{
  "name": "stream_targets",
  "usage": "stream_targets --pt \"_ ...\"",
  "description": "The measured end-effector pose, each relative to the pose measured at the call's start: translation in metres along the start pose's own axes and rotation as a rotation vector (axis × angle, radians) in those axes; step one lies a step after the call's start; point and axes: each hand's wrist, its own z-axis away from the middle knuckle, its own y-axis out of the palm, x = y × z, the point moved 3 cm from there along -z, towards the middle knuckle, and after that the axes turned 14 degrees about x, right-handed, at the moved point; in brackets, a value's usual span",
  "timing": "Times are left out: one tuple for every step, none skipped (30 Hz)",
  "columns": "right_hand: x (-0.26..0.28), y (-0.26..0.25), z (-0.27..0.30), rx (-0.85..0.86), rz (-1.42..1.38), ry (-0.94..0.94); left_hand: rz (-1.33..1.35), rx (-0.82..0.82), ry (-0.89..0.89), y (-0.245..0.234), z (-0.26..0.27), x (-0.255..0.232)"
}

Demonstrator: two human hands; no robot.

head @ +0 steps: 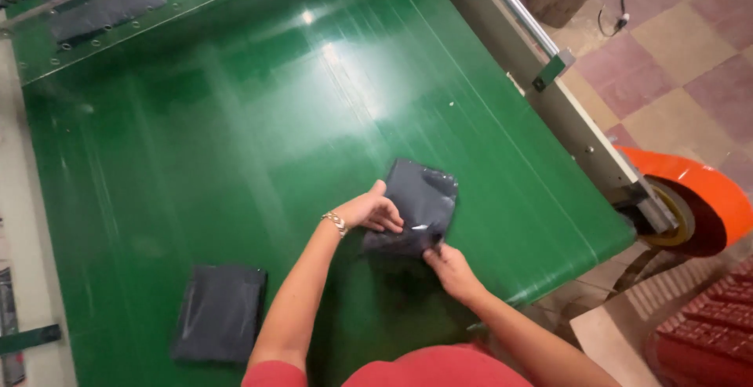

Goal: Folding plastic bags coming off a conveyor belt and placing them into a plastic crate.

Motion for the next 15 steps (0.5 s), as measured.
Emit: stream_targets --pt "0.000 -0.010 -0.004 -0.119 -0.271 0.202 0.130 -0.070 -0.016 -0.028 -0.019 0.028" --pt "0.000 -0.018 -0.007 -0.238 -0.543 0.404 0.261 -0.139 -0.032 -0.055 -0.037 0.055" --pt "-0.009 -0.023 -0.017 -0.233 -0.541 0.402 0.263 -0.143 -0.029 -0.042 -0.028 0.041" --pt "-0.022 -0.025 -0.027 -0.238 -0.831 0.457 -0.036 -0.293 0.002 -0.033 -0.018 0.022" --pt "-0.033 -0.024 -0.033 -0.240 -1.124 0.511 -0.337 -0.434 0.029 -0.020 -0.005 0.006" --pt "-0.038 -0.029 -0.036 -0.236 -1.124 0.515 -0.332 -0.436 0.026 -0.008 -0.006 0.002" --pt "-0.044 -0.034 -0.039 -0.196 -1.145 0.567 -0.542 -0.614 -0.050 0.000 -0.004 -0.004" --pt "-0.049 -0.038 -0.042 -0.156 -1.164 0.620 -0.752 -0.790 -0.130 0.011 -0.001 -0.011" --pt "-0.052 -0.042 -0.045 -0.145 -1.157 0.622 -0.744 -0.799 -0.131 0.017 -0.006 -0.008" --pt "-0.056 -0.044 -0.047 -0.122 -1.111 0.650 -0.879 -1.039 -0.046 0.024 -0.005 -0.010" --pt "-0.058 -0.045 -0.050 -0.095 -1.063 0.677 -1.011 -1.284 0.039 0.032 -0.002 -0.011" --pt "-0.062 -0.048 -0.049 -0.081 -1.056 0.678 -1.003 -1.297 0.033 0.039 -0.002 -0.021" --pt "-0.065 -0.049 -0.051 -0.107 -1.001 0.685 -0.997 -1.356 -0.009 0.046 0.001 -0.029" --pt "-0.067 -0.048 -0.052 -0.132 -0.946 0.690 -0.991 -1.414 -0.052 0.052 0.006 -0.036" --pt "-0.058 -0.045 -0.050 -0.088 -0.933 0.689 -0.973 -1.449 -0.082 0.055 0.006 -0.041"
